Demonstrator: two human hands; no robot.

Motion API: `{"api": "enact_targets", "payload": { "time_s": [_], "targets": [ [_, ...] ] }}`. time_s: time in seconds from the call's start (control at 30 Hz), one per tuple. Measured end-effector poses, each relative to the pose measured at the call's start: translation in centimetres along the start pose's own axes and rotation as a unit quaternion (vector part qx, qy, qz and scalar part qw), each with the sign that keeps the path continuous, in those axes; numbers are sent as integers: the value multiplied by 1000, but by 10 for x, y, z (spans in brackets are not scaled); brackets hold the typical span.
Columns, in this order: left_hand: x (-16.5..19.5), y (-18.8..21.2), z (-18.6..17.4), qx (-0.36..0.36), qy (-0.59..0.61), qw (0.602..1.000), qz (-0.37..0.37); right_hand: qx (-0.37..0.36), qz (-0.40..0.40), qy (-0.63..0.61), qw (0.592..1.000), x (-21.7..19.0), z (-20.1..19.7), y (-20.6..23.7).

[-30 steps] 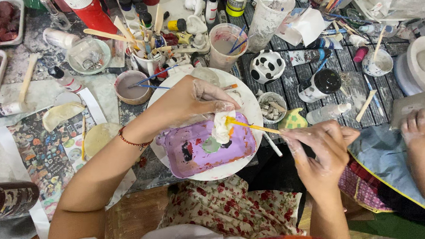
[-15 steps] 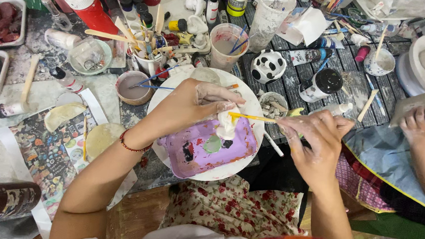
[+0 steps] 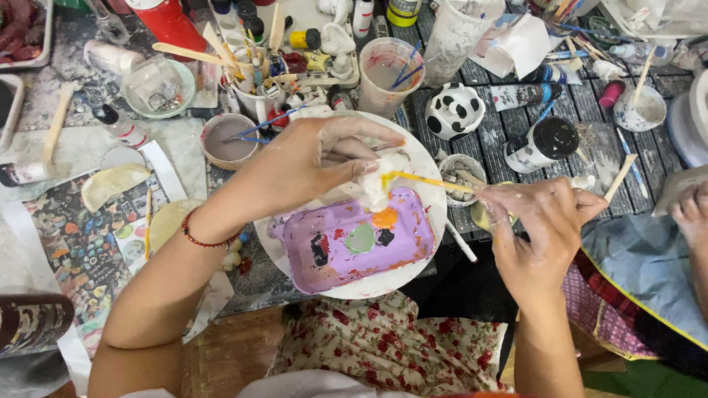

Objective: The person paints a small white clay figurine with orange paint using a fine brush, then switches to a yellow brush to paint another small white clay piece. They handle the figurines and brushes with both hands, occasionally dipping the brush into paint on a palette.

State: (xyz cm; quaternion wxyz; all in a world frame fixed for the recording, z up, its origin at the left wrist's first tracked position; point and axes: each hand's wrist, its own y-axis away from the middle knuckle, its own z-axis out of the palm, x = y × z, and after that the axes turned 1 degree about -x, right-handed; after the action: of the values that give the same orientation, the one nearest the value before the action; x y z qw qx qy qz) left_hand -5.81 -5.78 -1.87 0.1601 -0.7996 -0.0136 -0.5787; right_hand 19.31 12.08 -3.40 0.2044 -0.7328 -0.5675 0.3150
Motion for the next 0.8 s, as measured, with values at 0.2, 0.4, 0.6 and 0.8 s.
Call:
{"api": "enact_targets", "payload": {
  "time_s": [0.2,0.4,0.6,0.8],
  "targets": [
    [11,30,-42,171,-323,931,-5,-18,-46,-53,997,-21,30,-35],
    [-1,59,-90,325,-416,849,6,-97,-151,-156,971,-58,126,-88],
    [-19,62,-106,331,-444,832,-7,-142,-268,-17,953,-89,213,-101],
    [-15,50,-100,274,-337,900,-40,-139,-203,-128,961,-77,186,-99]
  ]
}}
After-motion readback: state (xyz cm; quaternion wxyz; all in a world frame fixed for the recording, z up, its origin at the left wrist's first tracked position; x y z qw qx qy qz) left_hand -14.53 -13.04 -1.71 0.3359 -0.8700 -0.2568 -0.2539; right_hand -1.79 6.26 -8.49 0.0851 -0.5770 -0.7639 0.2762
